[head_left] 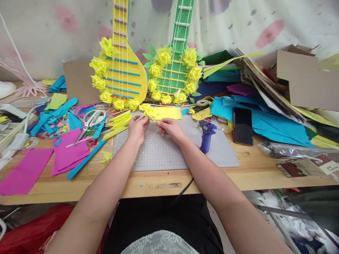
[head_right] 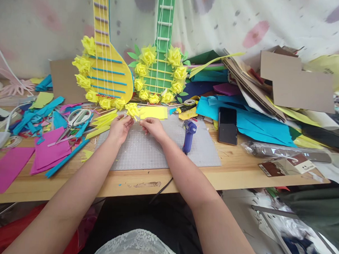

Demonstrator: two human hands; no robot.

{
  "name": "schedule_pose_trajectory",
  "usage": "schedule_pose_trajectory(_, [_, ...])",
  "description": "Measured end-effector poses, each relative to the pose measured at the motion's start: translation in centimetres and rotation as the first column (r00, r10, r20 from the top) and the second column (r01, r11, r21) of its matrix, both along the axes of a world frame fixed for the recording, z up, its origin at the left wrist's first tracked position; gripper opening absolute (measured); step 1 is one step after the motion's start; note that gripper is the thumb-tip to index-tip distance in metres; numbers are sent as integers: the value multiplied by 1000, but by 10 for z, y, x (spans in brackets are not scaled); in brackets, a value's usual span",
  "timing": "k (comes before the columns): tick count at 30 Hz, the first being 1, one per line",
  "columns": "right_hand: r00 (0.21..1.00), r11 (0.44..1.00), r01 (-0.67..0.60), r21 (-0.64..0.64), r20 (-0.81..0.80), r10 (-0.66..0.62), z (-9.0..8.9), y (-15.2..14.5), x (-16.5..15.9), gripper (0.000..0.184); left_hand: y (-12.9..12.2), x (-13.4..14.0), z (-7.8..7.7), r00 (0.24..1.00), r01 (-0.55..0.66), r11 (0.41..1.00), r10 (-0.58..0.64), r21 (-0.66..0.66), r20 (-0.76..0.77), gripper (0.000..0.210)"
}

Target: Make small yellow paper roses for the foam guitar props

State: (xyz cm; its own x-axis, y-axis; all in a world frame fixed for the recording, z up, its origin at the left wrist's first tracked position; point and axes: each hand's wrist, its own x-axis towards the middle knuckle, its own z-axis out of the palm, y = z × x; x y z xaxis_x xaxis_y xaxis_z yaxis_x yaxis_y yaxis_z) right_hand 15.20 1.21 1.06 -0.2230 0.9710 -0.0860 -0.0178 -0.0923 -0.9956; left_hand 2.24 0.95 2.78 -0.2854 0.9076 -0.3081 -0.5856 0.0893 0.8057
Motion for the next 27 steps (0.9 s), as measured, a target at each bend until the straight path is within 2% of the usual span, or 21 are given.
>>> schedule_pose_trajectory(9, [998, 995, 29, 96, -60, -23, -6, 3, -2, 30, 0, 1, -3, 998, -50, 994, 54, 93, -44, 35])
schedule_pose_trajectory(18, [1000, 997, 15, 82, -11, -14, -5, 2, -3, 28, 0, 3, -2, 998, -57, 994, 58, 96, -8, 39])
schedule_pose_trajectory(27, [1000, 992, -5, 124, 10, 4, -11, 6, -1, 30, -3, 5, -3, 987, -56, 976, 87, 212, -138, 39])
